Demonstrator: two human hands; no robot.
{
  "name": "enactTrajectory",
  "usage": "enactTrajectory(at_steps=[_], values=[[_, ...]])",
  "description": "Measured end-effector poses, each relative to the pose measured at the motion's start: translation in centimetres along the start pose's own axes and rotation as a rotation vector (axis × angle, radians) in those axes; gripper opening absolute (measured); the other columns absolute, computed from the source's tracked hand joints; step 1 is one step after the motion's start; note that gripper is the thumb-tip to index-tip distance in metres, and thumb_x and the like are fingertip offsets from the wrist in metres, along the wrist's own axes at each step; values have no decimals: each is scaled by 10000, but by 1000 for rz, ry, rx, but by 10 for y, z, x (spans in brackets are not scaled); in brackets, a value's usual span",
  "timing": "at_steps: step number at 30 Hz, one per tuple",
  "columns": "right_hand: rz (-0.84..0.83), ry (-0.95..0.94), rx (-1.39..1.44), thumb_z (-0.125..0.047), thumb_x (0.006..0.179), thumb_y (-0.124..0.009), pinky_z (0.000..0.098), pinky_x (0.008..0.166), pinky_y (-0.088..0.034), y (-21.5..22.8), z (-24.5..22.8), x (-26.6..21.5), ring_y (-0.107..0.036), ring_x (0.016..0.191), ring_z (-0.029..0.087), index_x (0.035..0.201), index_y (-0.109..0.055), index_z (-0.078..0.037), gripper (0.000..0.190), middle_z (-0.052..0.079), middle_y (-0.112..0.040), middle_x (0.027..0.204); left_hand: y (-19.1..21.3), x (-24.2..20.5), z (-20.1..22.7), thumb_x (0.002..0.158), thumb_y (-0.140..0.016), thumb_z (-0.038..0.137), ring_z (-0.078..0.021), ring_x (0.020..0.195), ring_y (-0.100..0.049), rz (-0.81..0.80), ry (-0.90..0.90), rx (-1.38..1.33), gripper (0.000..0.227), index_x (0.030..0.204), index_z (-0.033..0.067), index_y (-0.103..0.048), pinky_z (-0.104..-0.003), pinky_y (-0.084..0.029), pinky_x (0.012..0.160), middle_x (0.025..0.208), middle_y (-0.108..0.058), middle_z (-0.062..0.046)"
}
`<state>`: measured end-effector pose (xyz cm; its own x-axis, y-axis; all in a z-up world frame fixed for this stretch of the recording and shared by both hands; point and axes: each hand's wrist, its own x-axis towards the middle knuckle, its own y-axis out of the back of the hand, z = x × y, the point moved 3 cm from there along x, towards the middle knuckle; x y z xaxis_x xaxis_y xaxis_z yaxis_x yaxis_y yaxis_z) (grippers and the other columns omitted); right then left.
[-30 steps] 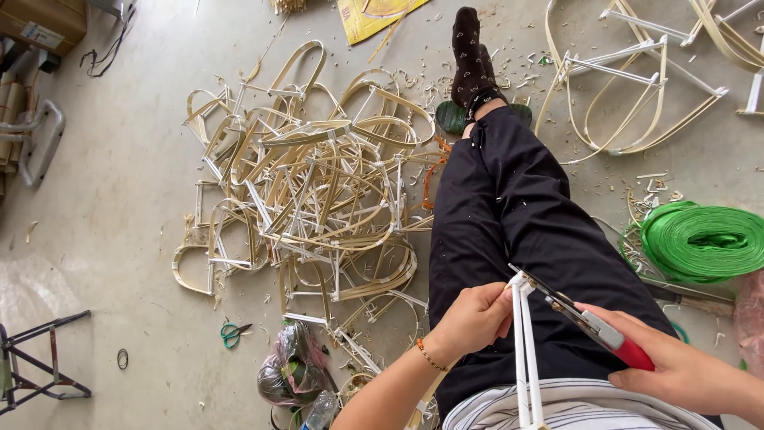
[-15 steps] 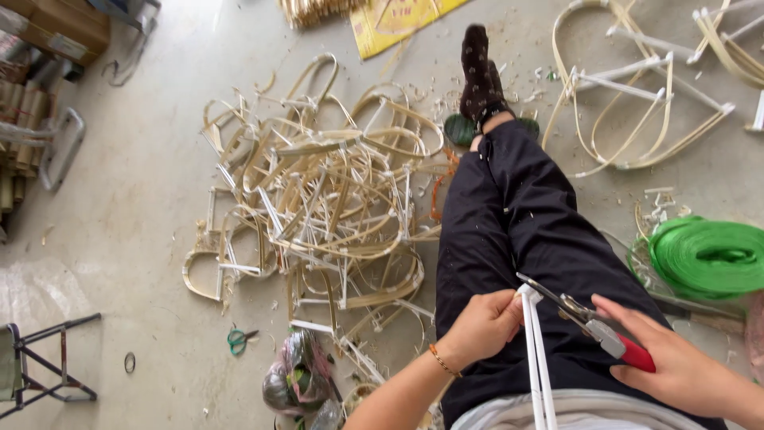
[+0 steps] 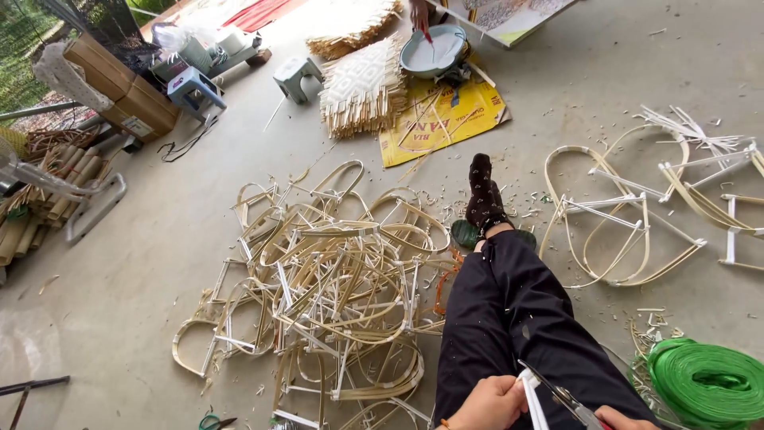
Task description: The recorder is assembling and taping bamboo frame components together on a workshop floor.
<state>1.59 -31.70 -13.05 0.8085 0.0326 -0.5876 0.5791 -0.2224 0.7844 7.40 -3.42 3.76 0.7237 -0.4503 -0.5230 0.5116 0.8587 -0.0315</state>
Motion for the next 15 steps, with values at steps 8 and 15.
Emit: enactTrajectory(at_steps=[8, 15], values=[[-82, 53, 374, -376, 896, -669, 128, 929, -549, 124, -83, -43, -753, 971, -32, 1228, -683, -387, 333, -87, -760, 1053, 10, 8, 5, 1144, -540, 293, -22, 536, -463, -11, -51, 11, 369, 863, 68, -621, -205, -365, 497, 636, -535, 68], [-162, 109, 678, -368, 861, -744, 181, 957, -549, 1, -14, 49, -763, 1007, 31, 1279, -695, -334, 422, -40, -779, 1078, 26, 17, 23, 1111, -524, 272, -15, 477, -453, 106, -82, -346, 304, 902, 93, -654, -204, -347, 436, 610, -527, 80]])
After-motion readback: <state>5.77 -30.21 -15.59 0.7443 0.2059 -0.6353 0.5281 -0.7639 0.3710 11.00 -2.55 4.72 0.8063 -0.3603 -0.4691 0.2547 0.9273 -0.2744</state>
